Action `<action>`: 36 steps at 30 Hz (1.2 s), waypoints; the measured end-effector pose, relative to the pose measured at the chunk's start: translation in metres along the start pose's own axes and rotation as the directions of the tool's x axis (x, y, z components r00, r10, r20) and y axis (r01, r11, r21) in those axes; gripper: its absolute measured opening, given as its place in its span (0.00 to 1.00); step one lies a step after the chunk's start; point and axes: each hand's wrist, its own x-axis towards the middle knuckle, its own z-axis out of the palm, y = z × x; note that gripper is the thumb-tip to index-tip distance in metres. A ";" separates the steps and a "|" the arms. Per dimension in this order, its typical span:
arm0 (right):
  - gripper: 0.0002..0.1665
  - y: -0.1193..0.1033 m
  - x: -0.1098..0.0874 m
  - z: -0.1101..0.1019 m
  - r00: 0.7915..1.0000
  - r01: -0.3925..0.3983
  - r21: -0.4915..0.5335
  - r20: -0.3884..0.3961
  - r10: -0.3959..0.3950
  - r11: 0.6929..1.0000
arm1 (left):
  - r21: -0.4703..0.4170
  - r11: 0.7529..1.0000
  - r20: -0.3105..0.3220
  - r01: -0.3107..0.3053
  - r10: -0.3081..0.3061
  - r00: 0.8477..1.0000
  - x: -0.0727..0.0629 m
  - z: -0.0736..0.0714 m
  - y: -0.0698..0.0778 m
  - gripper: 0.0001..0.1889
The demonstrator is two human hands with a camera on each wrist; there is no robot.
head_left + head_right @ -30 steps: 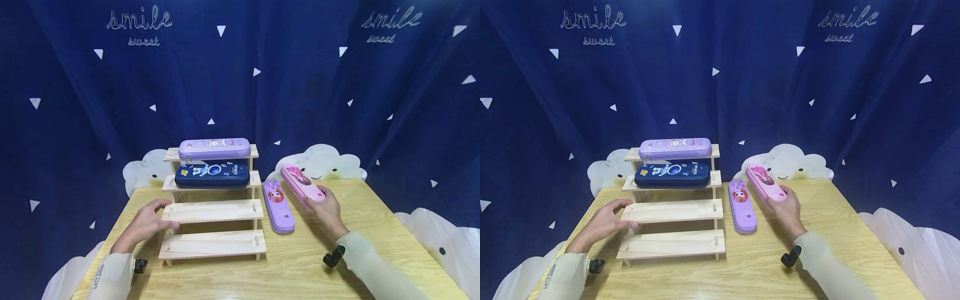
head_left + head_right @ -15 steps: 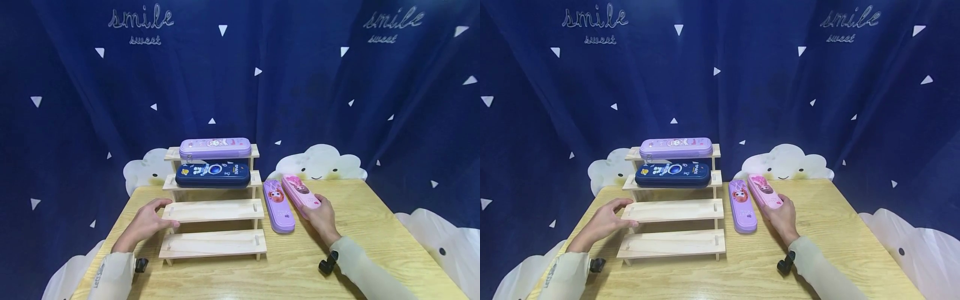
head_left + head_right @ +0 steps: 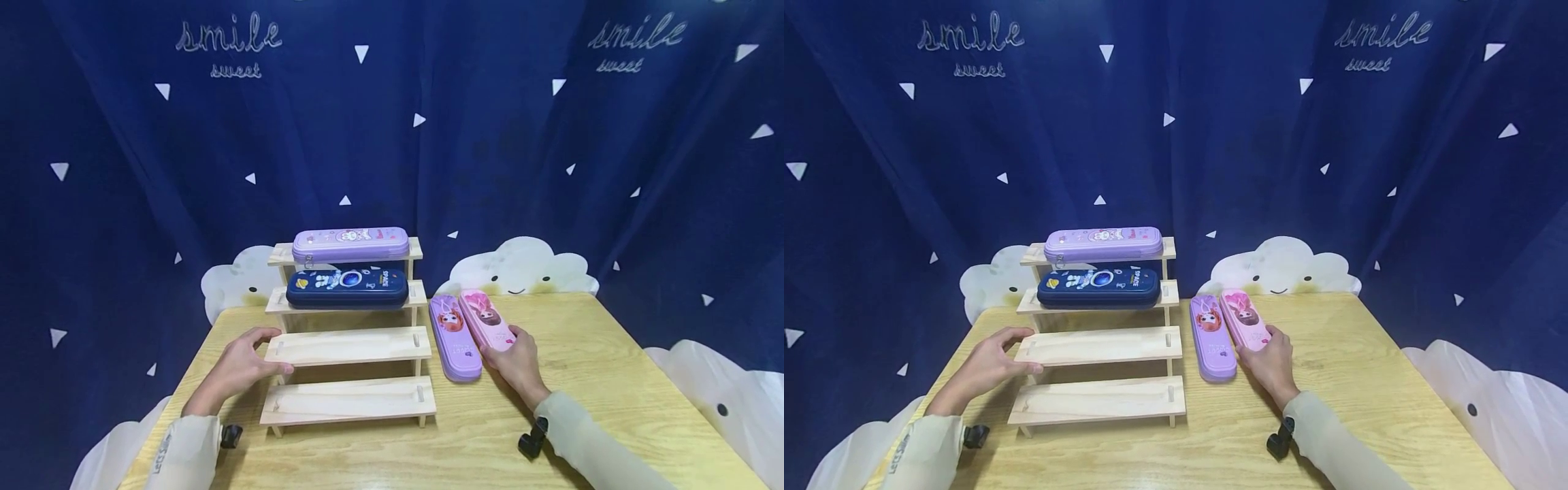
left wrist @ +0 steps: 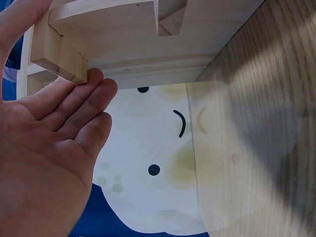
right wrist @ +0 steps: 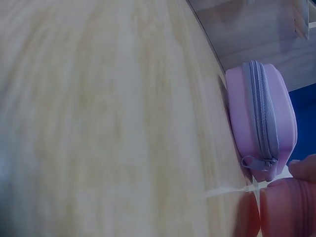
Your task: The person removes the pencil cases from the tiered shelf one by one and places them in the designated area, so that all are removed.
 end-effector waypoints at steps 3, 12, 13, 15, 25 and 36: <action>0.53 0.002 -0.003 0.001 1.000 0.004 -0.002 0.011 -0.004 1.000 | -0.001 1.000 0.003 0.000 0.000 1.000 -0.001 0.001 -0.001 0.45; 0.54 0.002 -0.007 0.001 0.998 -0.037 0.006 0.051 0.036 0.999 | 0.002 1.000 0.018 0.020 -0.020 1.000 0.000 0.002 0.000 0.46; 0.54 0.002 -0.007 0.002 0.997 -0.044 0.005 0.056 0.043 0.999 | 0.005 1.000 0.016 0.018 -0.018 1.000 0.000 0.002 0.000 0.46; 0.54 0.000 -0.007 0.001 0.997 -0.052 0.004 0.062 0.051 0.999 | 0.007 1.000 0.012 0.014 -0.014 1.000 0.000 0.002 0.000 0.46; 0.51 -0.003 -0.007 -0.008 0.992 -0.046 0.073 0.118 0.037 0.996 | 0.010 1.000 0.006 0.011 -0.011 1.000 0.000 0.000 0.001 0.46; 0.54 -0.035 0.005 -0.046 0.996 -0.018 0.192 0.093 0.000 0.981 | 0.005 1.000 0.017 0.024 -0.024 1.000 0.000 0.000 0.001 0.47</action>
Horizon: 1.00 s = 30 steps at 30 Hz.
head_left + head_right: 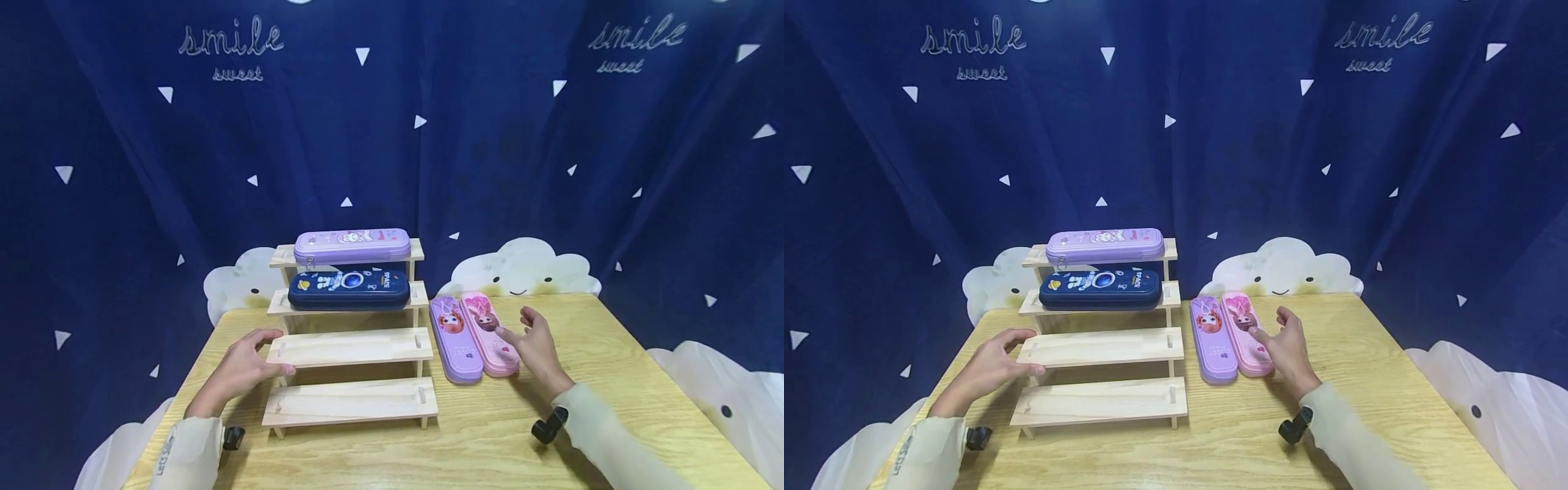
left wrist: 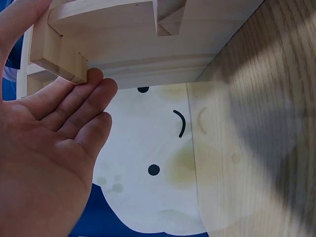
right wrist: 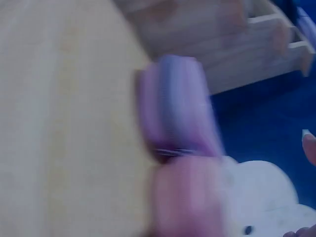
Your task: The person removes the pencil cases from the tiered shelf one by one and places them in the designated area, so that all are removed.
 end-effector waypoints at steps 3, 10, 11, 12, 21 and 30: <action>0.55 -0.017 0.006 -0.015 0.997 0.076 0.031 -0.019 -0.075 0.997 | 0.001 1.000 -0.001 0.002 -0.002 1.000 0.000 -0.001 0.001 0.47; 0.56 -0.056 0.019 -0.045 0.973 0.232 0.153 -0.049 -0.227 0.961 | 0.001 1.000 -0.019 -0.012 0.012 1.000 -0.001 -0.003 0.000 0.46; 0.55 -0.062 0.021 -0.049 0.969 0.248 0.165 -0.051 -0.242 0.955 | -0.001 1.000 -0.019 -0.011 0.011 1.000 -0.001 -0.003 0.000 0.46; 0.55 -0.068 0.023 -0.054 0.964 0.266 0.177 -0.057 -0.260 0.948 | -0.002 1.000 -0.017 -0.010 0.010 1.000 -0.001 -0.002 0.000 0.46; 0.52 -0.129 0.030 -0.082 0.901 0.434 0.240 -0.112 -0.419 0.868 | -0.001 1.000 0.002 0.003 -0.003 1.000 0.000 -0.001 0.001 0.46; 0.50 -0.174 0.028 -0.069 0.842 0.521 0.321 -0.041 -0.538 0.791 | -0.006 1.000 0.001 0.004 -0.004 1.000 -0.001 -0.001 0.001 0.46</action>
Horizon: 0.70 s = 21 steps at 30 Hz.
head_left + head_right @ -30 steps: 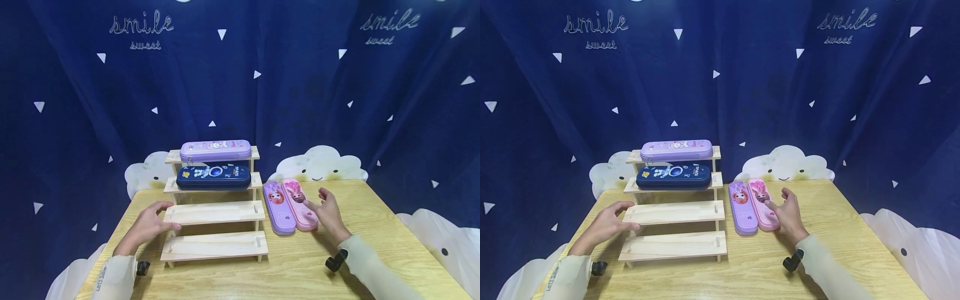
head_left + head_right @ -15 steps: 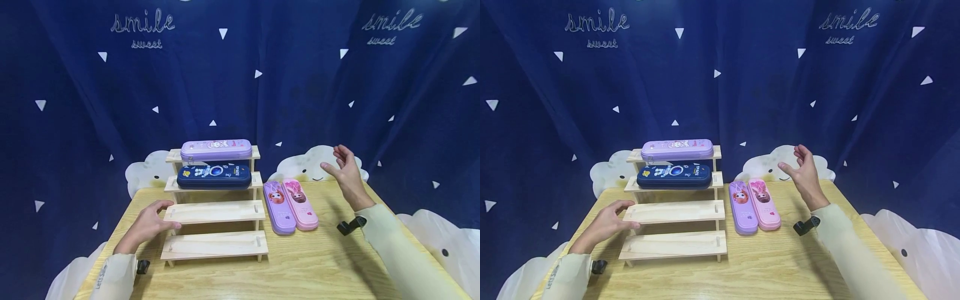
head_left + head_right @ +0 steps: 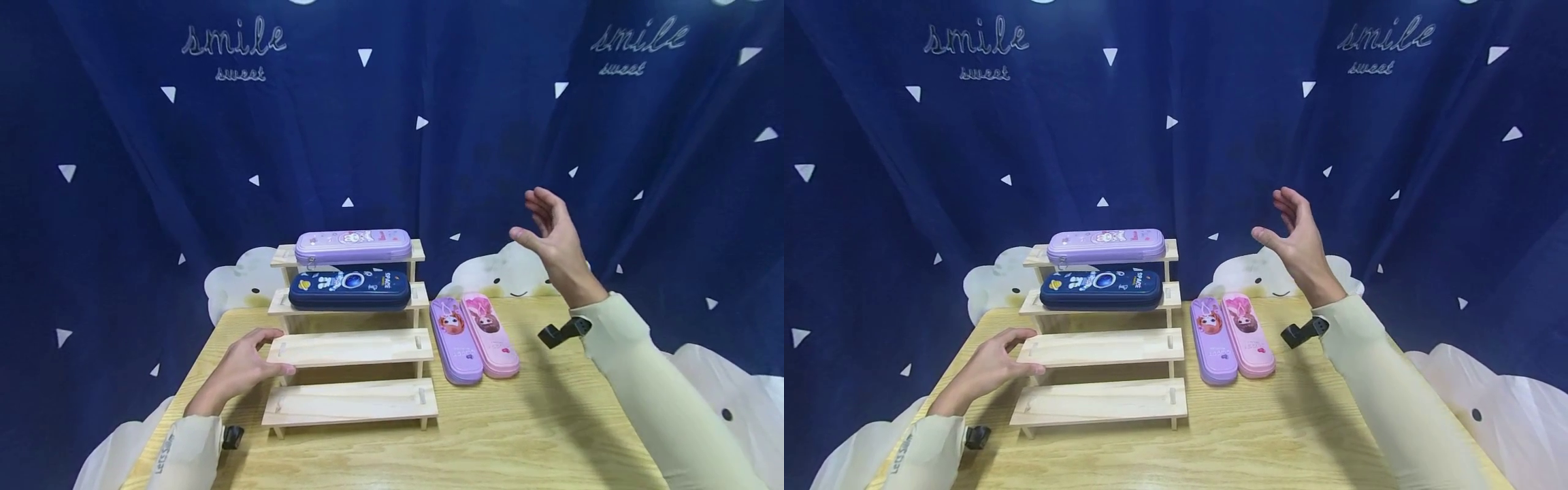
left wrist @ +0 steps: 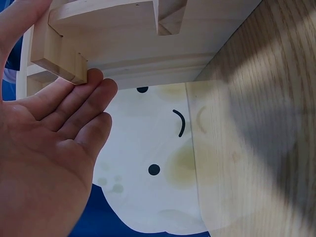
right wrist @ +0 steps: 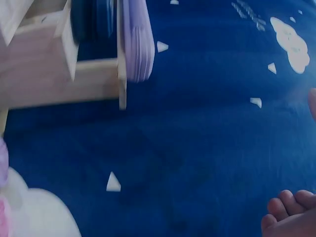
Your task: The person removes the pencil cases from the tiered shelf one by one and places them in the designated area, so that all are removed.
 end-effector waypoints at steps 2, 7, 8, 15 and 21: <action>0.49 -0.004 0.003 0.011 1.000 0.017 0.020 0.022 -0.017 1.000 | -0.002 1.000 -0.002 -0.003 0.003 1.000 0.000 0.000 0.000 0.46; 0.47 -0.008 0.006 0.038 0.994 0.036 0.002 0.106 -0.036 0.999 | 0.006 0.999 -0.022 -0.040 0.041 0.999 0.001 0.001 -0.001 0.45; 0.47 -0.008 0.006 0.044 0.992 0.035 -0.004 0.122 -0.035 0.999 | 0.006 0.999 -0.028 -0.052 0.052 0.998 0.002 0.001 -0.001 0.44; 0.47 0.001 0.004 0.078 0.962 0.053 -0.002 0.269 -0.050 0.999 | 0.000 0.998 -0.029 -0.065 0.065 0.997 0.002 0.003 -0.004 0.43; 0.44 0.013 0.000 0.106 0.930 0.059 0.047 0.359 -0.072 0.997 | -0.001 0.999 -0.027 -0.050 0.050 0.998 0.001 0.002 -0.003 0.43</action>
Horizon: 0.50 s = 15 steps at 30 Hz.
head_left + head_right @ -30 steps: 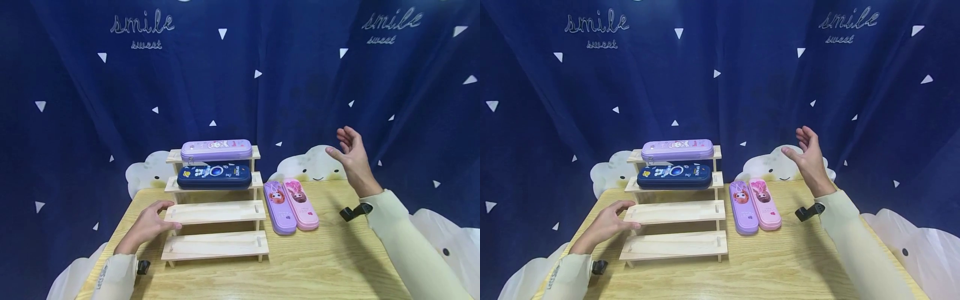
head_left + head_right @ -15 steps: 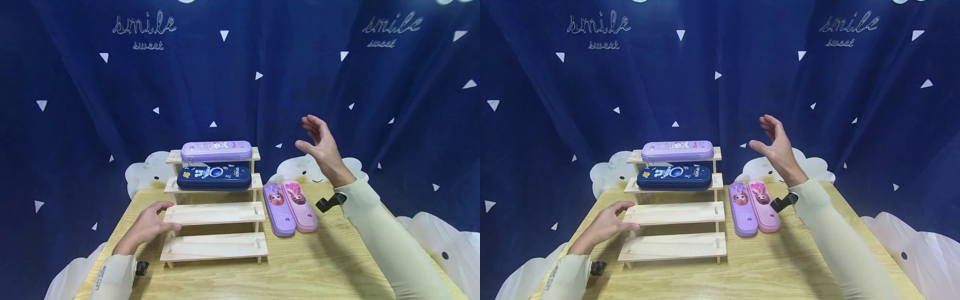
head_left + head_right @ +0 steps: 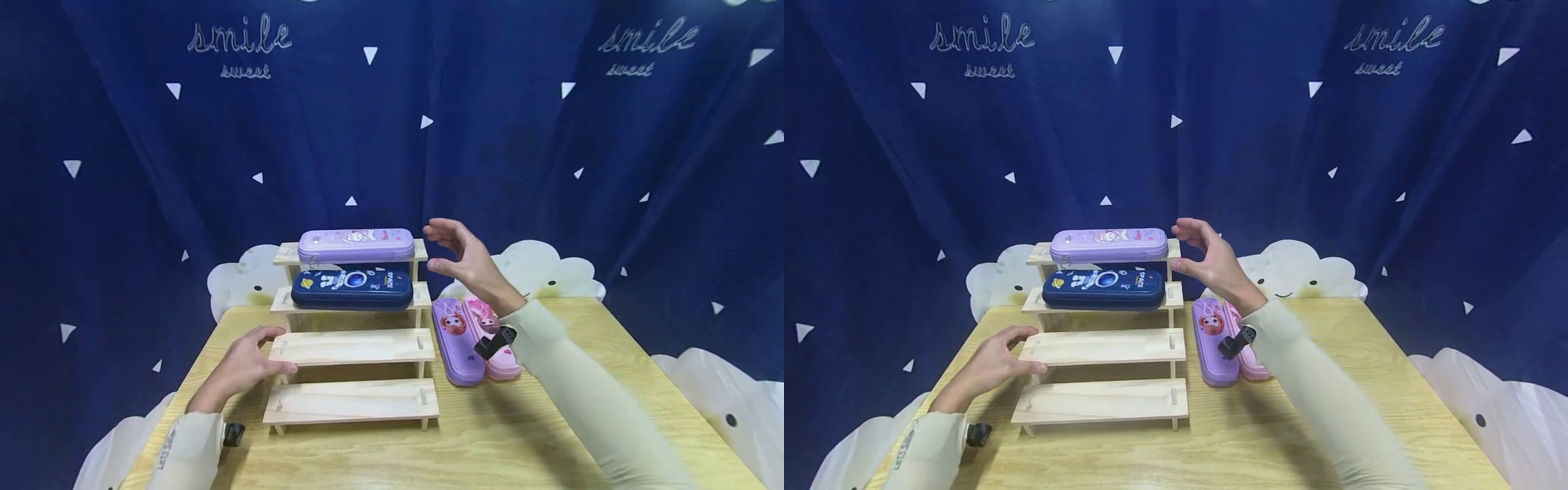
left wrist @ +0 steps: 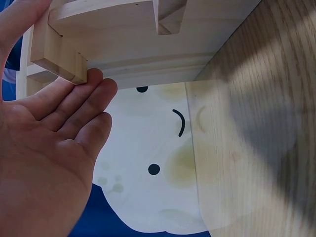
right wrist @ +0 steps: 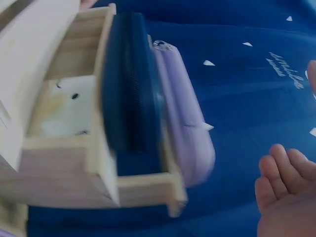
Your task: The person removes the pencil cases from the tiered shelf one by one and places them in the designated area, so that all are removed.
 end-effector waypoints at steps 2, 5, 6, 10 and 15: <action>0.44 0.007 0.000 0.009 1.000 -0.011 0.000 0.024 0.011 1.000 | 0.002 1.000 0.002 -0.003 0.003 1.000 0.000 -0.001 0.001 0.43; 0.42 0.020 -0.003 0.024 0.998 -0.032 -0.020 0.061 0.033 0.999 | -0.006 1.000 0.000 -0.001 0.001 1.000 0.000 0.000 0.000 0.43; 0.41 0.024 -0.004 0.028 0.997 -0.039 -0.030 0.072 0.041 0.999 | -0.007 1.000 -0.001 -0.002 0.002 1.000 0.000 0.000 0.000 0.43; 0.41 0.037 -0.005 0.040 0.992 -0.064 -0.036 0.105 0.067 0.997 | -0.012 1.000 -0.001 0.010 -0.010 1.000 -0.001 0.001 -0.002 0.43; 0.41 0.042 -0.004 0.048 0.988 -0.097 0.030 0.120 0.093 0.995 | -0.003 1.000 -0.006 0.003 -0.003 1.000 0.000 -0.001 -0.002 0.44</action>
